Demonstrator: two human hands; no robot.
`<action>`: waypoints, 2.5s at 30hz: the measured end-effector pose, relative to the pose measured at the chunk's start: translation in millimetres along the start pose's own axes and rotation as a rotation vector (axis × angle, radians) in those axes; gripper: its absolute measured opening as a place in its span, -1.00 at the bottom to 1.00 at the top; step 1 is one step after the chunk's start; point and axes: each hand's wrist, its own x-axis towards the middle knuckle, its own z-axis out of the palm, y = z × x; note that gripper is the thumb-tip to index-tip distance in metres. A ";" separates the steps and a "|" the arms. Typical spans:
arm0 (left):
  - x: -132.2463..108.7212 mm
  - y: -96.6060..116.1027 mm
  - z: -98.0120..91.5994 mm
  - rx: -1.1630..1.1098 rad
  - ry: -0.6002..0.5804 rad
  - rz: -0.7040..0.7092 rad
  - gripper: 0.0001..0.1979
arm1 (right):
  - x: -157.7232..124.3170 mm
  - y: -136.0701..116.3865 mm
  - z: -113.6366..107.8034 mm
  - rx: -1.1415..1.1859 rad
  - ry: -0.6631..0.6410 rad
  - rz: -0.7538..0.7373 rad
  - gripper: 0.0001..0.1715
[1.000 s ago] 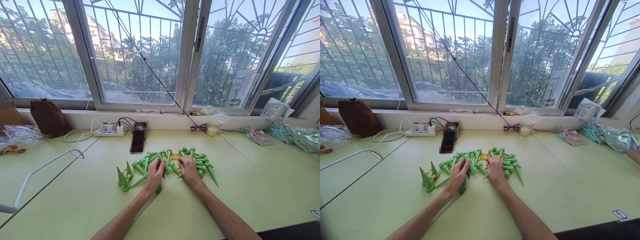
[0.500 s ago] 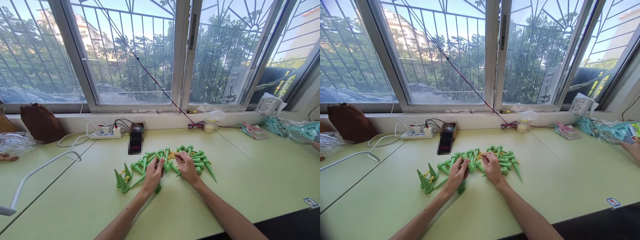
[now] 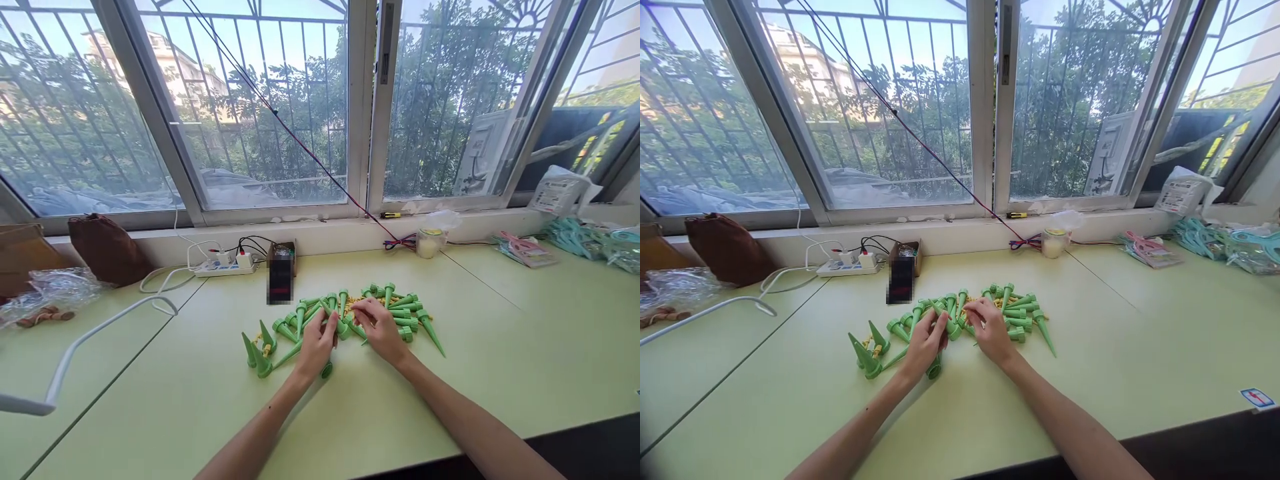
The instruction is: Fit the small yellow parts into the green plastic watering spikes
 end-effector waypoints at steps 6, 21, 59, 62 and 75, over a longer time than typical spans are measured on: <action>0.8 -2.8 0.1 0.015 -0.012 0.011 -0.59 | 0.4 0.3 0.2 -0.006 -0.027 0.007 -0.77; 0.6 10.7 1.3 -0.088 0.001 -0.002 -0.60 | -0.4 -3.6 0.1 -0.073 -0.005 0.053 -0.72; -1.1 7.9 0.5 -0.062 -0.113 -0.003 -0.64 | -2.6 -9.5 -0.2 -0.112 -0.042 -0.027 -0.78; -0.8 7.9 0.8 -0.068 -0.096 -0.004 -0.64 | -2.5 -7.9 -0.2 -0.111 -0.045 -0.030 -0.77; 0.5 3.1 0.7 -0.080 -0.051 0.022 -0.67 | -2.7 -6.4 -0.7 -0.100 -0.086 0.003 -0.78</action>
